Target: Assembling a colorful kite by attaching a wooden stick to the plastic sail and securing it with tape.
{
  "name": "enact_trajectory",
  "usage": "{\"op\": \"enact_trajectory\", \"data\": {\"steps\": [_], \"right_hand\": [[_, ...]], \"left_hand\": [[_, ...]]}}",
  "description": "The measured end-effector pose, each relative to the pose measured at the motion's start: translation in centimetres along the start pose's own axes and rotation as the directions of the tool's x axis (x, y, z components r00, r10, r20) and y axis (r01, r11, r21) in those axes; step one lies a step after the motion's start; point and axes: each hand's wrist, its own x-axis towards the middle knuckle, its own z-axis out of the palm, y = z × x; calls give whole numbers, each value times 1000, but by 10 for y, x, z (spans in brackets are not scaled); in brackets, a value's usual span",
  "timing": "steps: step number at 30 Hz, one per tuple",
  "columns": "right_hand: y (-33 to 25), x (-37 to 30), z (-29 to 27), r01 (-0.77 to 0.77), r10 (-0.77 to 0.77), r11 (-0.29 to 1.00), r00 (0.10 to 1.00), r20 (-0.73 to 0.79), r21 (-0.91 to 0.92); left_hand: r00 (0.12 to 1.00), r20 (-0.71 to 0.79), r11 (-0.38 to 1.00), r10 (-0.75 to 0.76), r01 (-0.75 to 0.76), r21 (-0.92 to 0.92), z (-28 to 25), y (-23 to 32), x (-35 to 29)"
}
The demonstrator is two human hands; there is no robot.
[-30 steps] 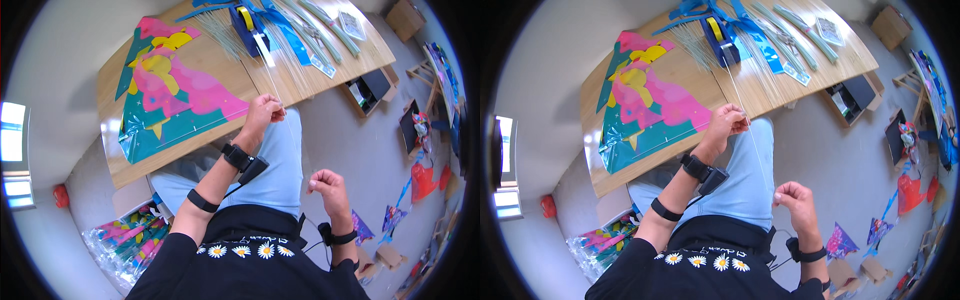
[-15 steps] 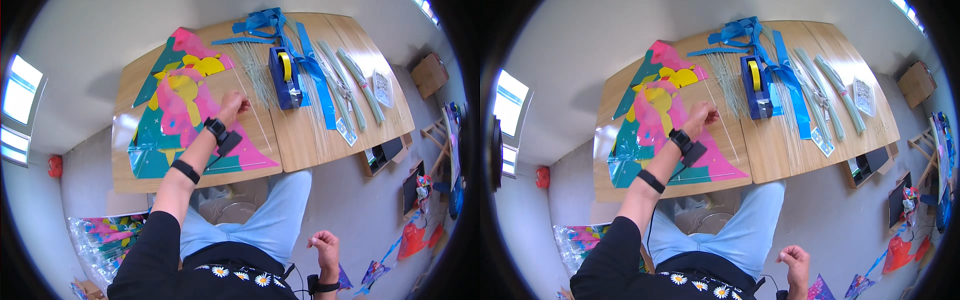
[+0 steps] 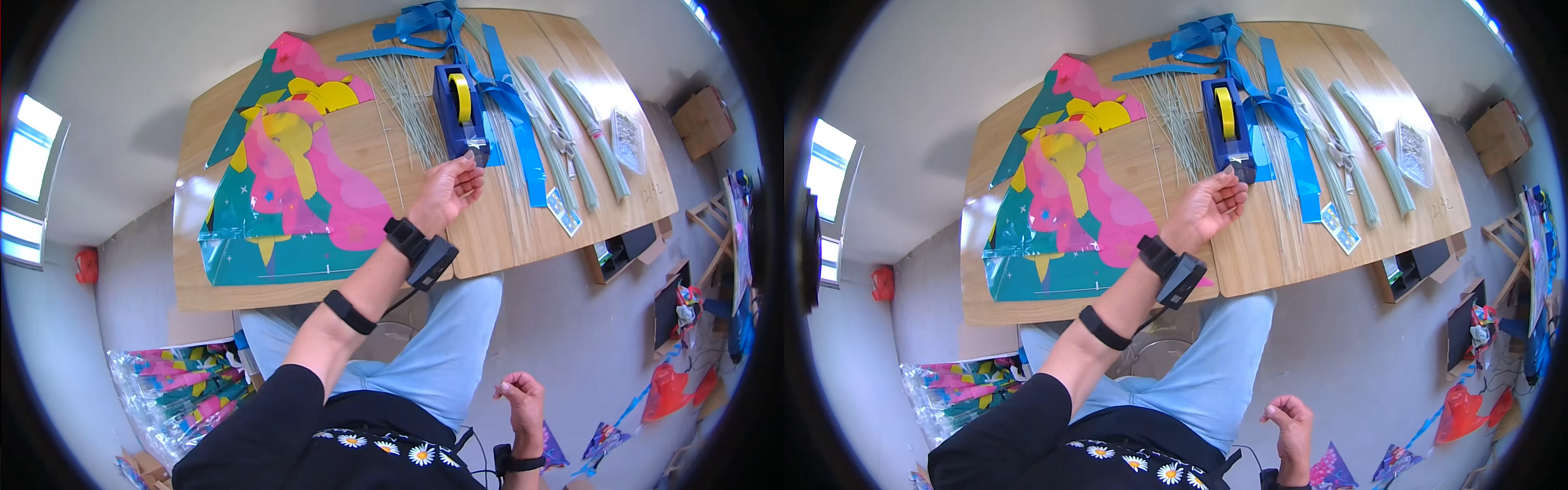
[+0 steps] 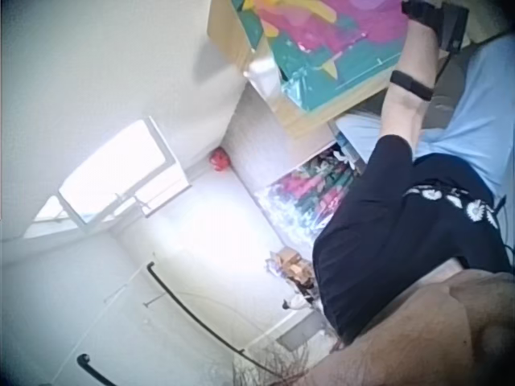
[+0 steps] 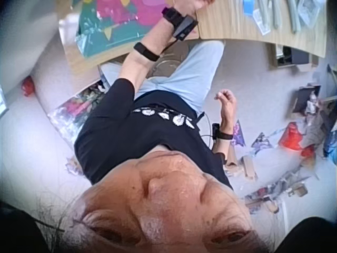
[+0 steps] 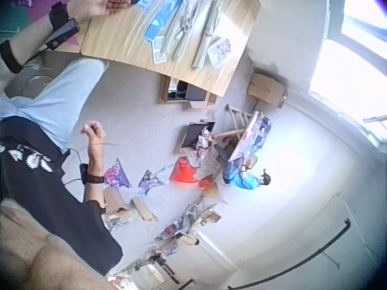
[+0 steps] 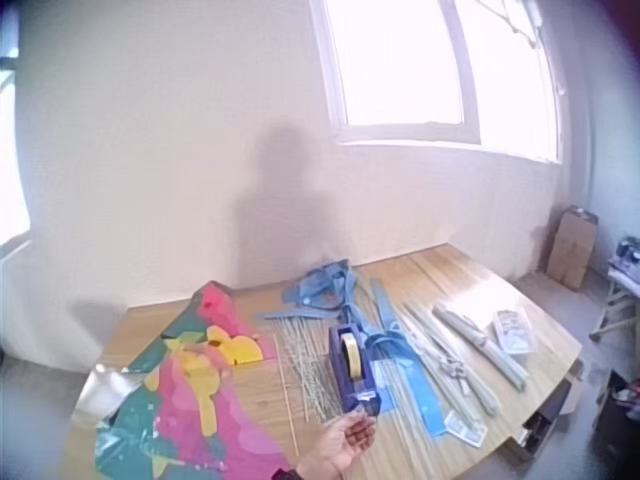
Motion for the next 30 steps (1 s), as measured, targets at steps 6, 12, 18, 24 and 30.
{"op": "enact_trajectory", "data": {"steps": [6, 12, 18, 24, 30], "right_hand": [[2, 1, -2, 27, -27, 999, 1000, 15, 27], [7, 3, -1, 43, -43, 999, 999, 3, 24], [11, 4, -2, 79, -82, 992, 996, -29, -100], [25, -10, -16, 70, -95, 986, 982, -164, -150], [23, -6, -9, 183, -200, 973, 973, -116, -138]], "left_hand": [[996, -80, 973, 24, -42, -228, 15, -10, 17], [976, -160, 966, 146, -176, -191, 19, -22, 24], [970, -224, 983, 97, -129, -132, 7, -32, 41], [988, -152, 990, 15, -36, -137, 2, -42, 4], [952, 229, 976, 202, -175, -132, 3, 28, -94]]}}
